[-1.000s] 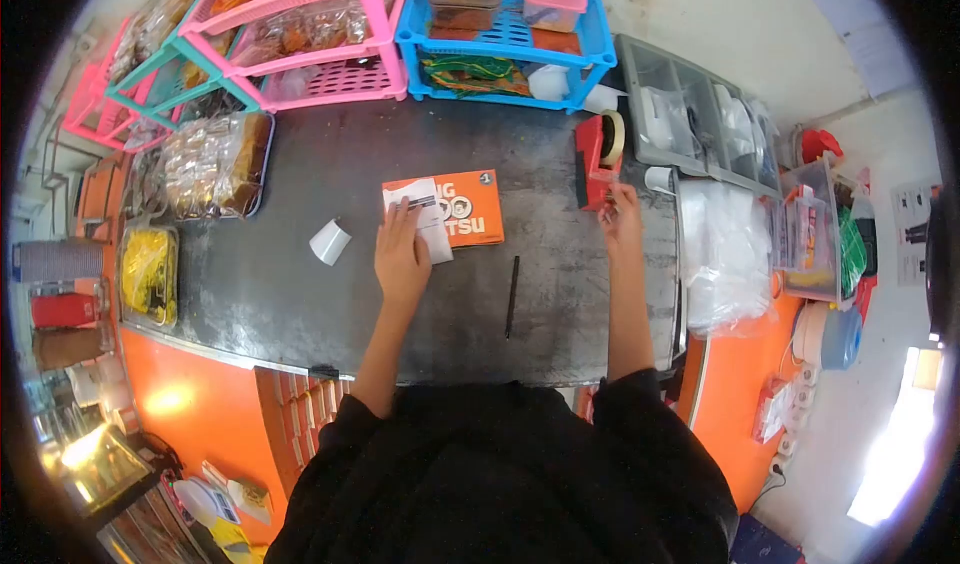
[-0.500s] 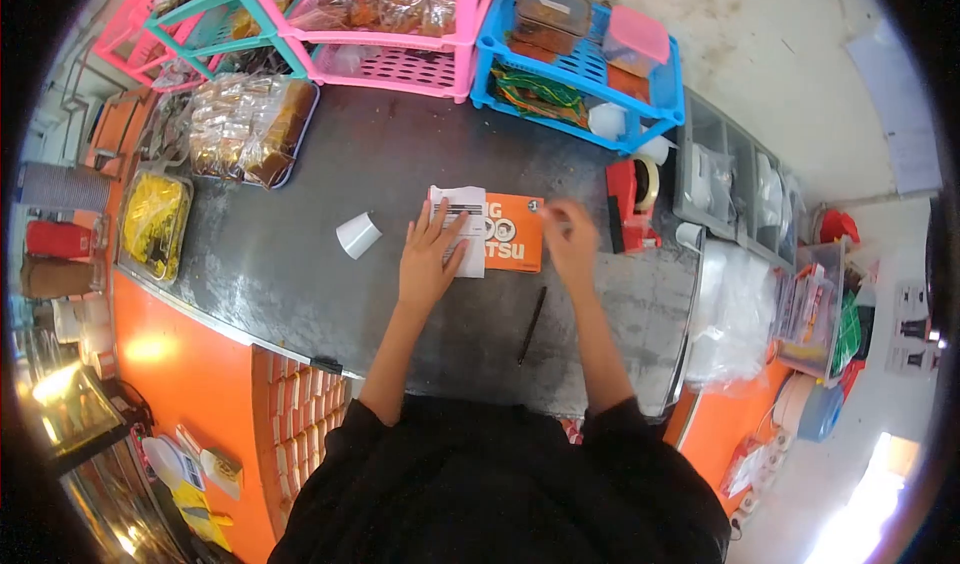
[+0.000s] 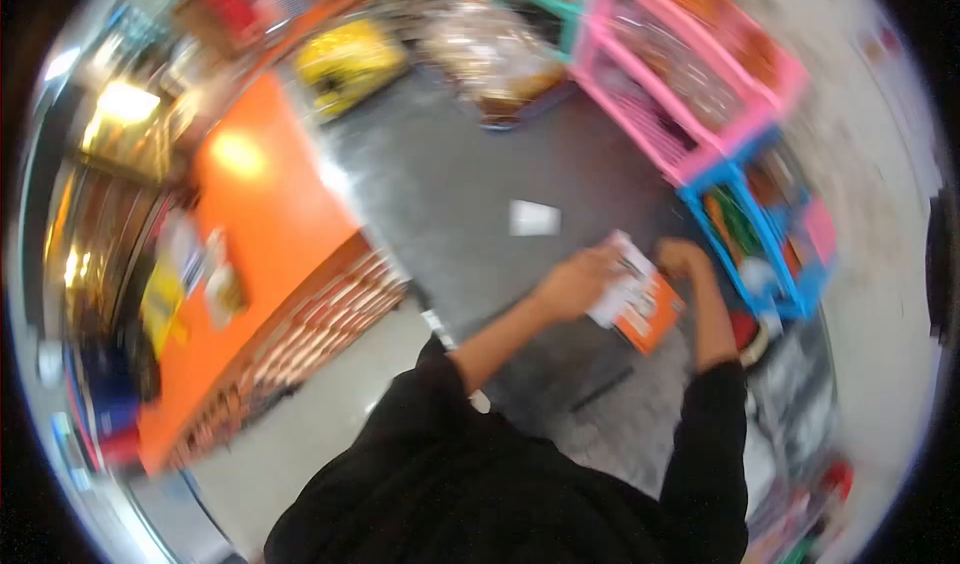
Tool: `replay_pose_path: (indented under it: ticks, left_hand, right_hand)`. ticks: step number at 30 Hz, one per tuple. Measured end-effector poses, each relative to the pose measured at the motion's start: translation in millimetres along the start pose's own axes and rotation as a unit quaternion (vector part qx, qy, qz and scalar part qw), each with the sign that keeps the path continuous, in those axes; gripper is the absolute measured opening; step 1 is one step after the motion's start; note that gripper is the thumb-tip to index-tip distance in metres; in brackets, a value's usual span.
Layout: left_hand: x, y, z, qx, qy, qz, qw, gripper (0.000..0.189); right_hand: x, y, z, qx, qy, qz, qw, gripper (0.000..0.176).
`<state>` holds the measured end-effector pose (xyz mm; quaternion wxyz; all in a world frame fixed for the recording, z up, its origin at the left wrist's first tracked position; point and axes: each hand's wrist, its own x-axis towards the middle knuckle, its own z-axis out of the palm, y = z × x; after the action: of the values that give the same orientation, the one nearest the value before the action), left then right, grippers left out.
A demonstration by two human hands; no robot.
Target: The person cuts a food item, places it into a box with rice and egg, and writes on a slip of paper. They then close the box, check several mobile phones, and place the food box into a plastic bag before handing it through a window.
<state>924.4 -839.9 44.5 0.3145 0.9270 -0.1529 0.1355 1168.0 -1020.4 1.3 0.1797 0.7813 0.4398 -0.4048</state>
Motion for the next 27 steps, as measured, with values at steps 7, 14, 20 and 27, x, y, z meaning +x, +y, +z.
replay_pose_path:
  ticks: [7, 14, 20, 27]
  left_hand:
    - [-125, 24, -83, -0.216, 0.235, -0.171, 0.932, 0.060]
    - [-412, -61, -217, -0.197, 0.607, -0.581, 0.504, 0.062]
    - [-516, -100, -310, -0.322, 0.693, -0.537, 0.357, 0.072]
    - [-520, -137, -355, 0.165, 0.496, -0.575, 0.629, 0.073]
  right_hand:
    - [-85, -247, -82, 0.286, 0.521, -0.019, 0.804, 0.016]
    - [47, -587, -118, 0.371, 0.319, -0.326, 0.809, 0.021]
    - [193, -844, -171, 0.446, 0.118, -0.228, 0.858, 0.032]
    - [180, -793, -148, 0.652, 0.214, -0.294, 0.666, 0.017]
